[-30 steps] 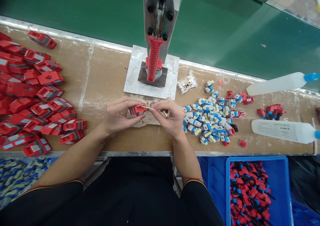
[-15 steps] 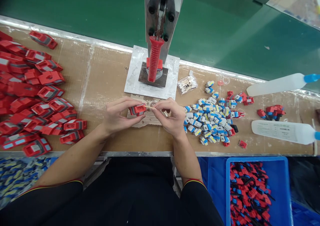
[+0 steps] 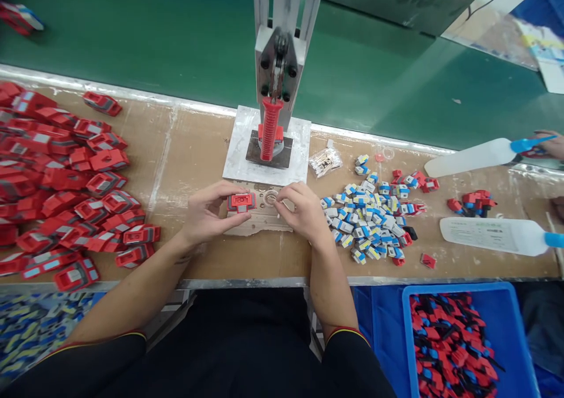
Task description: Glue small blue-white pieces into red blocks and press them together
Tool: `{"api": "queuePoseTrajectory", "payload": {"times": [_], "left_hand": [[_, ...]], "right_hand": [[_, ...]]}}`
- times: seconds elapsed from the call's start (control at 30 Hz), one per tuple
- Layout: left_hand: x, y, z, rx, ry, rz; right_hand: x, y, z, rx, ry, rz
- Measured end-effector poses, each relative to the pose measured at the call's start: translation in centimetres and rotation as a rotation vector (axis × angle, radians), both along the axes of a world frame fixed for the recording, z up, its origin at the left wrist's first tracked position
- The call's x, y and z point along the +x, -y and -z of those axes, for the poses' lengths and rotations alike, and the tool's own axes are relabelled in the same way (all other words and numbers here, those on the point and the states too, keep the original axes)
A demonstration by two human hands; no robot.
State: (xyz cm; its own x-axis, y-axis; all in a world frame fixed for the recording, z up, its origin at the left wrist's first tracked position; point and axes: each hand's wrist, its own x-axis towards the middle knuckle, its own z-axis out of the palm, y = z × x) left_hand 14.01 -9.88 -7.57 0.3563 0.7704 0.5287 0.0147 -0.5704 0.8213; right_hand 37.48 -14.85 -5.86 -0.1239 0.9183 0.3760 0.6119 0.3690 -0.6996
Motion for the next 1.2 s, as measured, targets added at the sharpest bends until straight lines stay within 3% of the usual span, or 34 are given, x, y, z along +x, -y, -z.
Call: {"api": "queuePoseTrajectory", "payload": {"times": [0.1,0.2,0.3,0.37,0.4,0.57,0.73,0.83,0.93,1.03,1.2], "left_hand": [[-0.2,-0.1,0.5,-0.104,0.064,0.044],[-0.3,-0.3,0.5,-0.169,0.131,0.079],[-0.5,-0.5,0.1,-0.242,0.183,0.093],[-0.5,-0.5,-0.4,-0.327,0.210,0.077],[-0.5,-0.4,-0.5,-0.375,0.225,0.063],[0.0,0.1,-0.4,-0.523,0.288,0.044],[0.8,-0.1,0.6,-0.547,0.356,0.064],[0.9,-0.3,0.8,-0.543,0.379,0.098],[0.8,-0.2,0.7,-0.566,0.357,0.138],[0.7,0.2,0.5,-0.608,0.309,0.144],[0.6,0.3,0.5,-0.633,0.256,0.144]], "right_hand": [[-0.3,-0.3,0.4,-0.063,0.040,-0.035],[1.7,0.2,-0.4,-0.030,-0.029,-0.020],[5.7,1.8,-2.1,0.160,-0.105,0.268],[8.2,3.1,-3.3,0.224,-0.021,0.464],[9.0,3.7,-3.7,0.195,0.077,0.496],[9.5,3.4,-3.2,-0.257,0.668,0.232],[8.9,0.4,-2.3,-0.494,0.862,0.063],[9.3,0.3,-2.8,-0.437,0.651,0.058],[8.8,1.1,-3.3,-0.220,0.130,0.096],[6.1,1.2,-3.5,-0.029,-0.296,0.084],[0.5,-0.5,-3.0,0.031,-0.562,-0.059]]}}
